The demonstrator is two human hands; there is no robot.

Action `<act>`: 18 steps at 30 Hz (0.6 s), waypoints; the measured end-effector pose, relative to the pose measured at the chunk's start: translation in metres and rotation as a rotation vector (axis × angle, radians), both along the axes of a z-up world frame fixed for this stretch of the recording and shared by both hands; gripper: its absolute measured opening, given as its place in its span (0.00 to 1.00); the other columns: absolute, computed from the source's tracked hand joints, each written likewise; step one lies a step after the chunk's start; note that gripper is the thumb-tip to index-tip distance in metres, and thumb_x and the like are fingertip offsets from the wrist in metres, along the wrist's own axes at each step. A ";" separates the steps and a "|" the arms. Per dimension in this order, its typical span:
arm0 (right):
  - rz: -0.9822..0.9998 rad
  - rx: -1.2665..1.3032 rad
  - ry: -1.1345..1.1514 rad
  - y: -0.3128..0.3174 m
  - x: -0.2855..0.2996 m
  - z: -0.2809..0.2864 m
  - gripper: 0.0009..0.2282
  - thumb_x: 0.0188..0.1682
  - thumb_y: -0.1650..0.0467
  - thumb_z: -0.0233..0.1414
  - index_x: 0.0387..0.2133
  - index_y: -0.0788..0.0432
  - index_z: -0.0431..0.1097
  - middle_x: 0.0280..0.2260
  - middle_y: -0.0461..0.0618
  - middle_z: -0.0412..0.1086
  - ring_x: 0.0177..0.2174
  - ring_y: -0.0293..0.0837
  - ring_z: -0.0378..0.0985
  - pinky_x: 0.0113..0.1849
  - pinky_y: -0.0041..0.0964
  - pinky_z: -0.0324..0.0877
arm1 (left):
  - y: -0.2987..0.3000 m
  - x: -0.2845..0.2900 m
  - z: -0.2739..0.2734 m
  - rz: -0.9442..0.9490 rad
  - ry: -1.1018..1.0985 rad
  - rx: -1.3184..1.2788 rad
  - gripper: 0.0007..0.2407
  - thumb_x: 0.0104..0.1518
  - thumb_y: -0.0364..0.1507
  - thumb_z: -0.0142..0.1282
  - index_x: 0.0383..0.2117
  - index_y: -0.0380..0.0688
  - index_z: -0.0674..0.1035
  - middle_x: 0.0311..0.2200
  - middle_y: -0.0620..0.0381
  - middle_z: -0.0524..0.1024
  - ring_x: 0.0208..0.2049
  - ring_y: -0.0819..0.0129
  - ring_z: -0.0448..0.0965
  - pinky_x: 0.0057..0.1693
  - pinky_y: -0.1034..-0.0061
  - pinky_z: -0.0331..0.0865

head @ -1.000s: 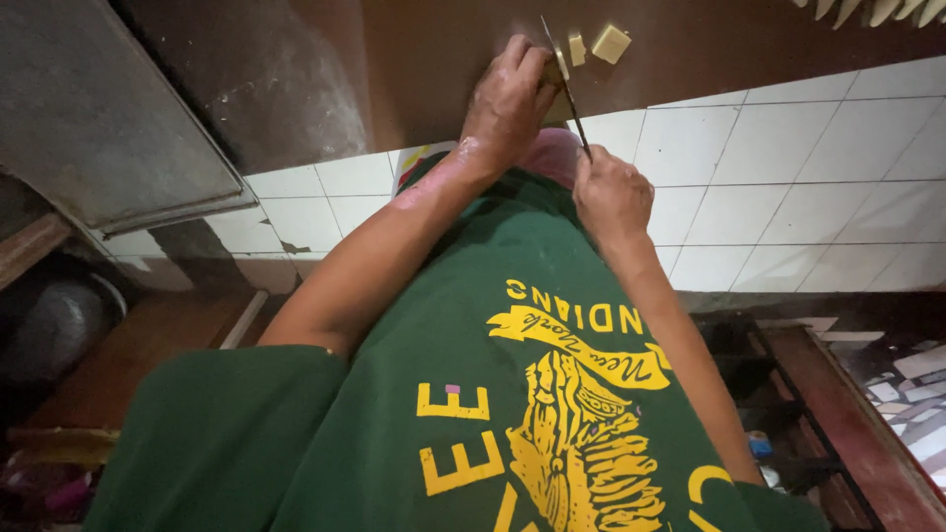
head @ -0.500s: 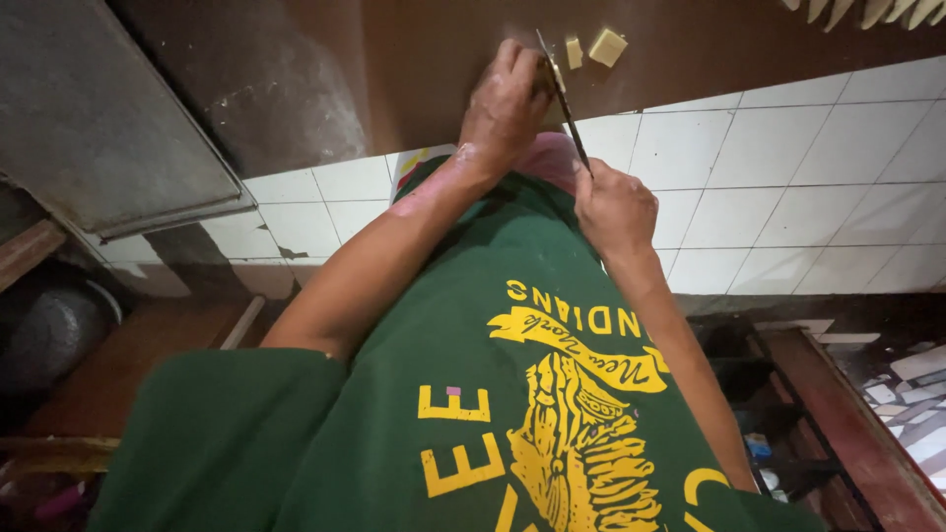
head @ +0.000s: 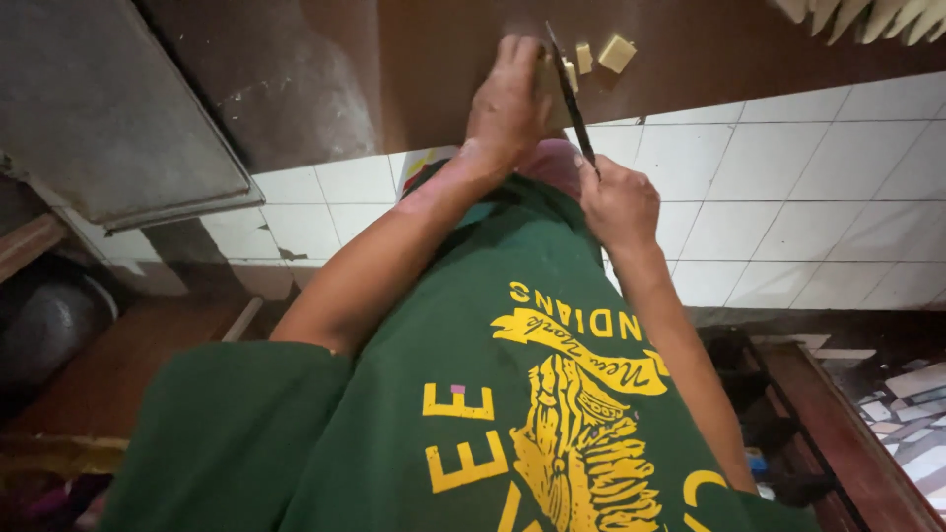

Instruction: Cutting a long strip of dough into small square pieces using a knife on a stainless steel work surface.

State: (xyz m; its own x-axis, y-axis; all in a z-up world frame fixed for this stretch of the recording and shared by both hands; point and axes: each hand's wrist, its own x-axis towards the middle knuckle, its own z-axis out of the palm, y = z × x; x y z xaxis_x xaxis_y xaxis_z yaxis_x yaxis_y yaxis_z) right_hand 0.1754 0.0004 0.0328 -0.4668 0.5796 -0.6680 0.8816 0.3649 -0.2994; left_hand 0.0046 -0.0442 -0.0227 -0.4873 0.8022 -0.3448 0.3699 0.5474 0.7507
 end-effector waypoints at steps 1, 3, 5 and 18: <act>0.000 0.006 -0.001 0.000 0.001 0.001 0.17 0.54 0.59 0.40 0.28 0.58 0.70 0.25 0.63 0.71 0.27 0.68 0.71 0.29 0.62 0.64 | -0.001 0.001 -0.004 0.000 -0.001 0.006 0.13 0.44 0.20 0.53 0.36 0.45 0.67 0.39 0.48 0.63 0.32 0.42 0.72 0.36 0.50 0.65; 0.000 0.026 0.059 0.000 -0.005 -0.001 0.16 0.55 0.61 0.40 0.24 0.58 0.65 0.22 0.60 0.69 0.25 0.66 0.70 0.27 0.58 0.62 | -0.003 -0.006 -0.012 0.126 -0.175 0.136 0.12 0.40 0.18 0.50 0.31 0.48 0.69 0.28 0.56 0.73 0.28 0.62 0.74 0.37 0.68 0.67; -0.044 0.038 0.060 0.001 0.002 -0.003 0.15 0.53 0.60 0.41 0.26 0.55 0.69 0.24 0.62 0.69 0.28 0.68 0.70 0.28 0.59 0.61 | 0.004 0.005 -0.017 0.234 -0.297 0.054 0.11 0.41 0.20 0.48 0.31 0.50 0.71 0.28 0.60 0.74 0.29 0.66 0.74 0.38 0.72 0.67; -0.417 -0.318 0.122 0.015 -0.034 0.041 0.12 0.47 0.64 0.48 0.19 0.56 0.73 0.18 0.44 0.70 0.22 0.35 0.65 0.28 0.32 0.60 | 0.007 -0.012 -0.026 0.389 -1.305 0.520 0.22 0.43 0.08 0.47 0.48 0.36 0.71 0.42 0.42 0.75 0.43 0.56 0.79 0.51 0.65 0.76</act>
State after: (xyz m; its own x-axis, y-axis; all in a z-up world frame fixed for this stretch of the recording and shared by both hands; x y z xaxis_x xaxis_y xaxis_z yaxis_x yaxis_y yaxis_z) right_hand 0.1418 0.0155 0.0734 -0.3251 0.5103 -0.7962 0.8843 -0.1344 -0.4472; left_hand -0.0077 -0.0375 -0.0487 -0.2726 0.8652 -0.4208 -0.8211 0.0188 0.5705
